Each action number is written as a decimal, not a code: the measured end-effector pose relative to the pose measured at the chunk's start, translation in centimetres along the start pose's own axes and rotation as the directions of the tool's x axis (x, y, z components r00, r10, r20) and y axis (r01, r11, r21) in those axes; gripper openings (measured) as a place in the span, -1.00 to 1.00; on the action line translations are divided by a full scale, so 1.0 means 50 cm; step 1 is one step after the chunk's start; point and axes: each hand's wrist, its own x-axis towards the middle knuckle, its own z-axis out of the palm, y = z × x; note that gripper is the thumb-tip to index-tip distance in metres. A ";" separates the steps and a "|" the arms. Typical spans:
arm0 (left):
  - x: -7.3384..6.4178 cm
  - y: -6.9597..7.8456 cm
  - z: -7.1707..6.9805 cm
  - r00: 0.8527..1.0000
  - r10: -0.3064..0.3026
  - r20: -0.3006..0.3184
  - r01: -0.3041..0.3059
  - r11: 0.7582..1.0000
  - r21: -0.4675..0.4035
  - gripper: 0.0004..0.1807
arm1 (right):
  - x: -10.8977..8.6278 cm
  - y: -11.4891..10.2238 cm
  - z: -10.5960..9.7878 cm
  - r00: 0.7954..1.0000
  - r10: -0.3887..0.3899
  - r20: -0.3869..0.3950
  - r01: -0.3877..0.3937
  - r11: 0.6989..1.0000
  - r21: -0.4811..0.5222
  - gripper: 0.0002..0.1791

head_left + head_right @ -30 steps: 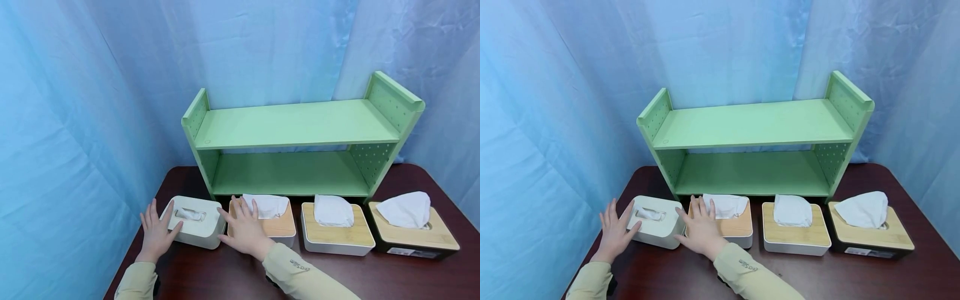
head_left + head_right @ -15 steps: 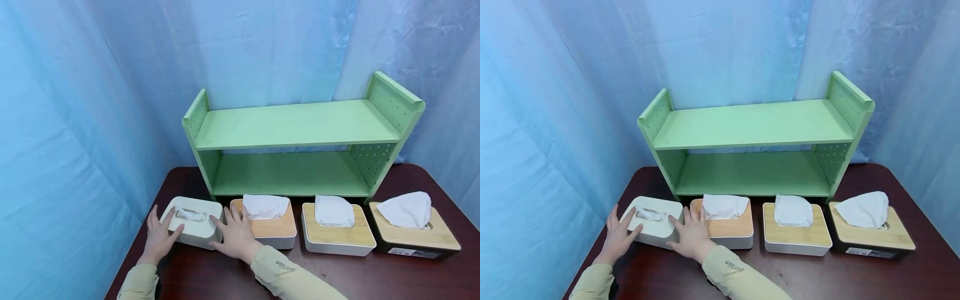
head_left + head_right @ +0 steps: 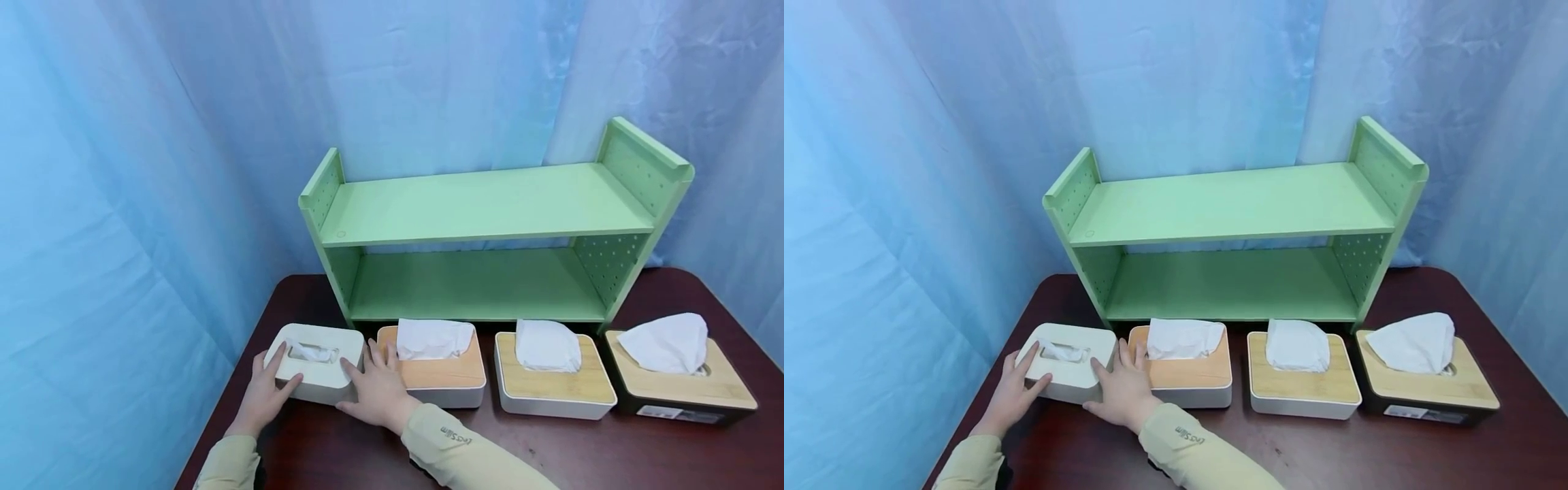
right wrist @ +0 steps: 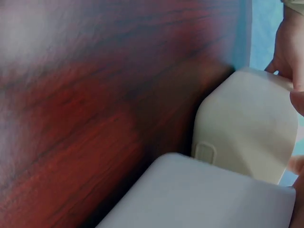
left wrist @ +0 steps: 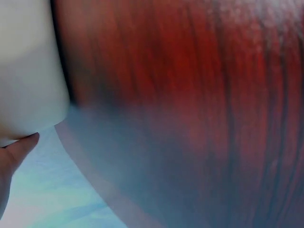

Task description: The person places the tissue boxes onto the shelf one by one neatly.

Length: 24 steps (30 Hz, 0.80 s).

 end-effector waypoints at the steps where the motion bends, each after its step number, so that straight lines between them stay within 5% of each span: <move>1: 0.001 -0.001 0.001 1.000 0.005 -0.006 -0.005 1.000 -0.004 -0.14 | 0.001 -0.001 0.000 1.000 -0.003 -0.002 0.003 1.000 0.016 -0.20; 12: -0.008 0.000 -0.002 0.997 -0.021 -0.073 0.015 0.997 -0.079 -0.12 | -0.001 -0.006 -0.001 0.999 -0.040 -0.022 0.041 0.996 0.075 -0.22; 19: -0.012 0.025 -0.036 0.984 -0.157 -0.080 0.143 0.977 -0.159 -0.12 | -0.004 -0.004 -0.009 0.982 -0.101 -0.161 0.131 0.974 0.185 -0.19; 24: -0.007 0.054 -0.066 0.976 -0.171 -0.133 0.139 0.966 -0.219 -0.13 | 0.001 0.003 -0.025 0.948 -0.126 -0.293 0.202 0.948 0.244 -0.19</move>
